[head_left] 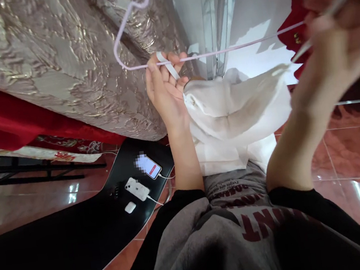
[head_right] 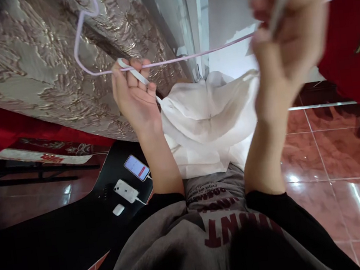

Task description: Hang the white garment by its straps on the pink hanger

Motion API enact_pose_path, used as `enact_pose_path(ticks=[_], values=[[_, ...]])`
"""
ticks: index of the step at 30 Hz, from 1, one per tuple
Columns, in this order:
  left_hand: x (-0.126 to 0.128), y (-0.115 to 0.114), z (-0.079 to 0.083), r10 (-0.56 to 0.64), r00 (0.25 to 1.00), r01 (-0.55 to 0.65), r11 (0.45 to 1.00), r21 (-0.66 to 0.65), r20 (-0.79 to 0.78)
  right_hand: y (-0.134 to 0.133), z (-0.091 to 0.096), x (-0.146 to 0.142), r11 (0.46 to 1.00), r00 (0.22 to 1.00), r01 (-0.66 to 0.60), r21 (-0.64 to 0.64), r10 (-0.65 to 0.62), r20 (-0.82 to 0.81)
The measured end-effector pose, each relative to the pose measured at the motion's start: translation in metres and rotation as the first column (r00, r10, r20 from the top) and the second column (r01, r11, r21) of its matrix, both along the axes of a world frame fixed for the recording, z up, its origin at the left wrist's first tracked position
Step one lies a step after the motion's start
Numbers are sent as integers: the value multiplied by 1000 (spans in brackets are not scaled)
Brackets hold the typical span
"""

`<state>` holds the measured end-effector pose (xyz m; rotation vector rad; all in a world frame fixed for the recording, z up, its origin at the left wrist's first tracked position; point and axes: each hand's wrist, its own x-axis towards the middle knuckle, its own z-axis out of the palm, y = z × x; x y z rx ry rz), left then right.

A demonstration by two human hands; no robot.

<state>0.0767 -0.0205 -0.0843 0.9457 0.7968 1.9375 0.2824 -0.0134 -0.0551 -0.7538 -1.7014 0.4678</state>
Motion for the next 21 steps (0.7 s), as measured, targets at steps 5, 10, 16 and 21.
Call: enact_pose_path(ticks=[5,10,16,21], values=[[-7,-4,-3,-33,999,32,999,-17,-31,3,-20,-29,996,996,84,7,-84,20],[-41,-9,-6,141,978,-145,989,-18,-152,7,-23,-19,979,980,192,73,-188,-59],[-74,-14,-6,320,918,-313,947,68,-233,7,-24,-14,980,975,180,81,-166,-149],[-74,-9,27,210,866,-164,977,140,-453,5,-28,-24,975,966,223,20,-218,-141]])
